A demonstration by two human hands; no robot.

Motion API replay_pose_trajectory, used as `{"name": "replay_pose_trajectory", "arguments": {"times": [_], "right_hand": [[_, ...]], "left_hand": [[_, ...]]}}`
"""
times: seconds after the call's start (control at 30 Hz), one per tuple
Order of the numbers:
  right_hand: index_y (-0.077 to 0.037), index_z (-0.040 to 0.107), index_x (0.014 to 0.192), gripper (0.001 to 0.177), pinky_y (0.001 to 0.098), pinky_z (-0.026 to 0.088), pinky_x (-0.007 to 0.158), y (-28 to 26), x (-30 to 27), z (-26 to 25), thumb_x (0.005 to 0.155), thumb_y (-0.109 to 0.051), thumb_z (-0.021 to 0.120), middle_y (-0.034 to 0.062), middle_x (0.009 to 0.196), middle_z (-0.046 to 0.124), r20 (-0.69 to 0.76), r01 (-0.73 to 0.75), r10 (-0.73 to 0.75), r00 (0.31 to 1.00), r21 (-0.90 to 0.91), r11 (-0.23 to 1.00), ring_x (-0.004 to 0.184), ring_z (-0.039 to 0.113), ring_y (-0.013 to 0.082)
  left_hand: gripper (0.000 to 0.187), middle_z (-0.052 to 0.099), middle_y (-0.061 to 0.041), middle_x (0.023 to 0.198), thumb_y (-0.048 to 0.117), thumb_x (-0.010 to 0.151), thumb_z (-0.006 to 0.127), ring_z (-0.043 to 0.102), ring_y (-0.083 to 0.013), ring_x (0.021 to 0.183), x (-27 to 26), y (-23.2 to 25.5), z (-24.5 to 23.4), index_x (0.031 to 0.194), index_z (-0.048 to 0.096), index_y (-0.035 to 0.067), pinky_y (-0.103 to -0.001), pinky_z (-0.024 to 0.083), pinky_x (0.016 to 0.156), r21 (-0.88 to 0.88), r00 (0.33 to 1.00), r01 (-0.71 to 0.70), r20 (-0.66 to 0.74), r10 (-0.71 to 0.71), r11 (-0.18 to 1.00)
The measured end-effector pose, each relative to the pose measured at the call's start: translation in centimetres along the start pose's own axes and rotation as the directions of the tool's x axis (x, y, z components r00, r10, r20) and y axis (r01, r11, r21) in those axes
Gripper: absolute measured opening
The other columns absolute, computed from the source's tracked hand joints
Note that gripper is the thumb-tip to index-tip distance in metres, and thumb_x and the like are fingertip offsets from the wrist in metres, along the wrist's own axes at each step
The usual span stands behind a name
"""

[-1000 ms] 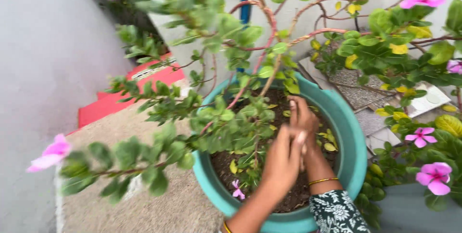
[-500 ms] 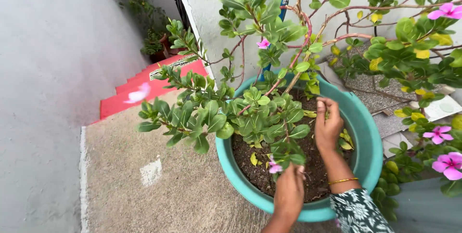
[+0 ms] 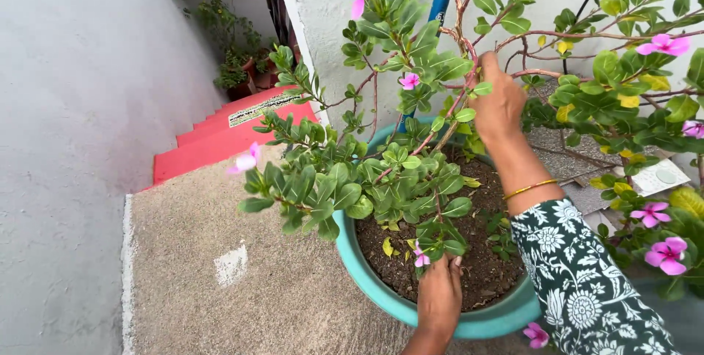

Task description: Picking dried leaves and flowers from a potted plant and tending to the soil with bare hands.

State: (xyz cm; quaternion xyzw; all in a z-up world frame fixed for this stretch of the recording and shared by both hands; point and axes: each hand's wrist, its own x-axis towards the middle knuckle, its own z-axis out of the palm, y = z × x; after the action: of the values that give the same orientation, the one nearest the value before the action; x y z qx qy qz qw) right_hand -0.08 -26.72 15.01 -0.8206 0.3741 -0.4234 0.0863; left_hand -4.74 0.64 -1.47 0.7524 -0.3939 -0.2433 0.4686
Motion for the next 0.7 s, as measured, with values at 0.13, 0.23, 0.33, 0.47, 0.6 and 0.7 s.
{"name": "replay_pose_trajectory", "arguments": {"times": [0.13, 0.23, 0.33, 0.47, 0.6, 0.7], "right_hand": [[-0.006, 0.054, 0.113, 0.035, 0.0535, 0.049, 0.070, 1.8, -0.4, -0.3, 0.087, -0.002, 0.077, 0.0195, 0.080, 0.070, 0.022, 0.039, -0.036, 0.999, -0.157, 0.987, 0.077, 0.070, 0.0415], [-0.008, 0.060, 0.112, 0.023, 0.0469, 0.047, 0.061, 4.7, -4.2, -0.4, 0.094, -0.007, 0.074, 0.0164, 0.081, 0.069, -0.109, 0.073, -0.092, 0.990, -0.166, 0.983, 0.074, 0.067, 0.0381], [-0.009, 0.055, 0.094, 0.029, 0.0297, 0.037, 0.049, 5.0, -10.1, -2.4, 0.107, -0.034, 0.061, -0.0001, 0.069, 0.055, 0.112, -0.336, 0.357, 0.928, 0.667, 0.665, 0.055, 0.048, 0.0129], [-0.015, 0.047, 0.074, 0.046, 0.0239, 0.028, 0.041, 3.7, -18.1, -6.1, 0.105, -0.049, 0.049, -0.0018, 0.058, 0.043, 0.439, -0.660, 0.557, 0.705, 0.694, 0.288, 0.046, 0.039, 0.0081], [-0.015, 0.036, 0.065, 0.059, 0.0226, 0.019, 0.037, 6.4, -22.6, -9.1, 0.104, -0.057, 0.046, -0.0041, 0.056, 0.035, 0.549, -0.723, 0.634, 0.545, 0.691, 0.024, 0.044, 0.034, 0.0075], [-0.015, 0.043, 0.072, 0.050, 0.0201, 0.023, 0.038, 9.8, -23.8, -9.3, 0.108, -0.049, 0.051, -0.0055, 0.061, 0.038, 0.436, -0.544, 0.657, 0.615, 0.838, -0.047, 0.048, 0.038, 0.0057]], "left_hand": [[0.020, 0.071, -0.018, 0.092, 0.022, 0.106, 0.049, 0.072, -0.0342, 0.081, 0.1, 0.5, -0.8, 0.114, 0.057, 0.006, -0.051, 0.055, 0.077, -0.030, 0.999, 0.038, 0.035, -0.037, 0.999], [0.024, 0.072, -0.020, 0.093, 0.026, 0.107, 0.050, 0.071, -0.0374, 0.084, 0.2, -0.6, 0.5, 0.116, 0.059, 0.007, -0.051, 0.055, 0.078, 0.037, 0.991, 0.098, 0.083, -0.101, 0.994], [0.027, 0.072, -0.023, 0.092, 0.026, 0.105, 0.050, 0.070, -0.0424, 0.085, 0.3, -1.1, 0.9, 0.114, 0.061, 0.004, -0.053, 0.052, 0.074, -0.003, 1.000, 0.013, -0.001, -0.013, 1.000], [0.028, 0.069, -0.026, 0.086, 0.025, 0.103, 0.047, 0.067, -0.0440, 0.080, 0.5, -1.8, 1.0, 0.106, 0.063, 0.002, -0.053, 0.050, 0.074, 0.000, 0.997, -0.034, -0.068, 0.034, 0.999], [0.027, 0.062, -0.023, 0.074, 0.023, 0.097, 0.050, 0.060, -0.0396, 0.065, 0.3, -2.1, 0.9, 0.090, 0.064, 0.001, -0.050, 0.046, 0.063, -0.060, 0.981, -0.160, -0.118, 0.152, 0.985], [0.044, 0.046, -0.015, 0.056, 0.031, 0.097, 0.061, 0.041, -0.0242, 0.053, 0.4, -2.0, 0.9, 0.068, 0.053, -0.002, -0.044, 0.038, 0.053, -0.076, 0.999, 0.038, 0.014, -0.037, 0.996]]}}
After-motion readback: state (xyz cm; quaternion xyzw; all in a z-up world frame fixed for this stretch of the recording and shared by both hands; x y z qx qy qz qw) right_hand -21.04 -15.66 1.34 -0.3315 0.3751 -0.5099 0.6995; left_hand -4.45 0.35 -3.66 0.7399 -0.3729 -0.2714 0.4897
